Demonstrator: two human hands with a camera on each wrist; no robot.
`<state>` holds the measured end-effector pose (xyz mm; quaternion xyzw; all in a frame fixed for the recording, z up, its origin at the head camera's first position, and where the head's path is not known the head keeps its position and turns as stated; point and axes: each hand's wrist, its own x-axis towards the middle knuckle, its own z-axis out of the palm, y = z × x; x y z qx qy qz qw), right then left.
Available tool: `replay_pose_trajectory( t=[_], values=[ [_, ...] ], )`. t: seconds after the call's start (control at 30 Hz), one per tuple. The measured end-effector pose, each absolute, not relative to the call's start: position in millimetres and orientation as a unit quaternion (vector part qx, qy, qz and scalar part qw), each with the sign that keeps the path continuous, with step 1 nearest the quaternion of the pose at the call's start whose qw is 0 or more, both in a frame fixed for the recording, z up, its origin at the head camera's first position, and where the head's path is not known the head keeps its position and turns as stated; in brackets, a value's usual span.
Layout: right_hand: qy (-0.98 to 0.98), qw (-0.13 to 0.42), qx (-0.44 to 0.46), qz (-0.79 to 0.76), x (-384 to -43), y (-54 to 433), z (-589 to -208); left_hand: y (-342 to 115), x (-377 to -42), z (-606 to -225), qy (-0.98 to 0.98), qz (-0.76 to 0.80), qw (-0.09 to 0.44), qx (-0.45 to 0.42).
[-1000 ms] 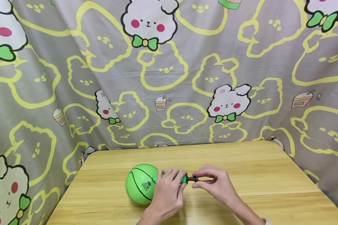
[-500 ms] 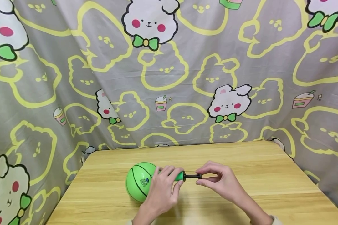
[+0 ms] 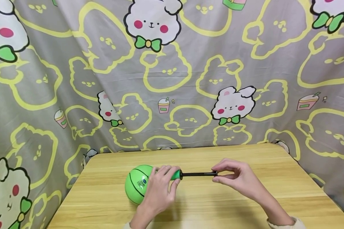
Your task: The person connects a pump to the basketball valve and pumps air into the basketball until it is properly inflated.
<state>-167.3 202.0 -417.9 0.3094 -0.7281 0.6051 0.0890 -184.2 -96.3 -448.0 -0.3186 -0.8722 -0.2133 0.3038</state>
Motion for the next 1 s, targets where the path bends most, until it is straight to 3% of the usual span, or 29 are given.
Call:
replay_pose_trajectory(
  t=[0.6,1.0],
  values=[
    [-0.712,0.11,0.273,0.637,-167.7,185.2,-427.3,-86.7,-180.0,-453.3,-0.864,-0.209,0.333,-0.315],
    [-0.694,0.132,0.293,0.644,-165.3,162.1,-441.3,-74.7,-169.9,-455.7,-0.874,-0.201,0.308,-0.317]
  ],
)
